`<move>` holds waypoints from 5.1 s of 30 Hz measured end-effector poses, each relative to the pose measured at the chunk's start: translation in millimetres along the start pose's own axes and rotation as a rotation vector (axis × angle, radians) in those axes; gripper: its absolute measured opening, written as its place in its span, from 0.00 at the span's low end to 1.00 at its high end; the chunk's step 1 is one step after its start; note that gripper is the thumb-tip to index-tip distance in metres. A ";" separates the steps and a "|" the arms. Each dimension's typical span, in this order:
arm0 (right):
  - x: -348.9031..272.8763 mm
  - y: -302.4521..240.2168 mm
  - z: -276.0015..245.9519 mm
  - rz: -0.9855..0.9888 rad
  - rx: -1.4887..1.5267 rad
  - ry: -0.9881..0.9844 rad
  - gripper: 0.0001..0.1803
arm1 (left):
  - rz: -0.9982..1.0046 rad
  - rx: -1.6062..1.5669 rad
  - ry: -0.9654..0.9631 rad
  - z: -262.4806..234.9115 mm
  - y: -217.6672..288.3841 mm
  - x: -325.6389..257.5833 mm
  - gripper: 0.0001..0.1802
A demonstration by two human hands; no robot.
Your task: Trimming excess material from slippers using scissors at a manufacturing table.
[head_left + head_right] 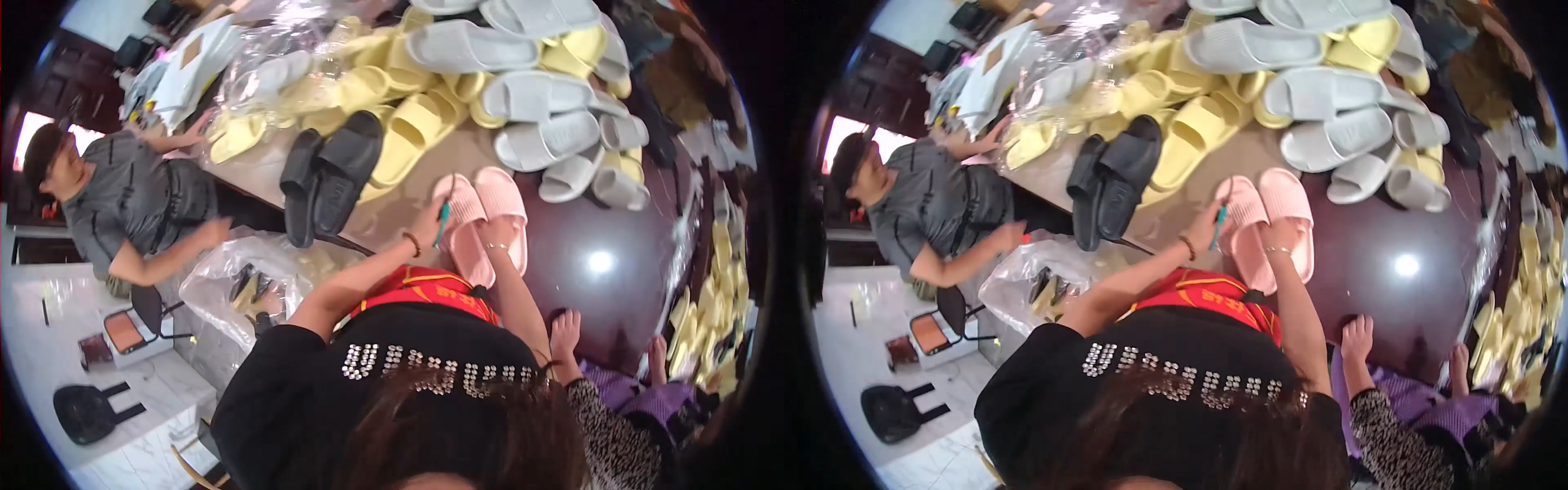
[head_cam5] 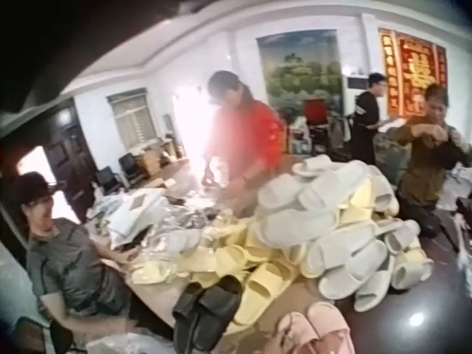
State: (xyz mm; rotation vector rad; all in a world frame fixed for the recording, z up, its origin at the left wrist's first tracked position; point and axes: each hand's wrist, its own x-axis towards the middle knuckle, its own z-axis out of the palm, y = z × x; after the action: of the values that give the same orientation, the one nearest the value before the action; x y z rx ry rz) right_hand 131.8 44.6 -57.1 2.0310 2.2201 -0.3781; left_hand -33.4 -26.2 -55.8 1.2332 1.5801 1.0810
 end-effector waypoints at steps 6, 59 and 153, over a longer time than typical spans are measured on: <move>6.1 16.6 18.2 0.008 0.096 0.142 0.21 | 0.178 0.139 0.178 -3.6 28.2 -3.4 0.29; 2.4 -10.3 10.0 0.066 0.575 0.549 0.23 | -0.020 -0.121 -0.119 -31.1 69.6 4.5 0.25; 13.2 10.1 0.4 0.209 0.451 0.062 0.21 | -0.063 0.431 -0.225 -16.5 15.8 -3.5 0.25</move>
State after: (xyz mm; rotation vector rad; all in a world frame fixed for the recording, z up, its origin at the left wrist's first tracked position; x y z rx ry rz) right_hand 140.5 58.0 -61.8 2.4944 2.0673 -0.8692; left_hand -44.5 -29.5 -35.8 1.5151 1.7115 0.5499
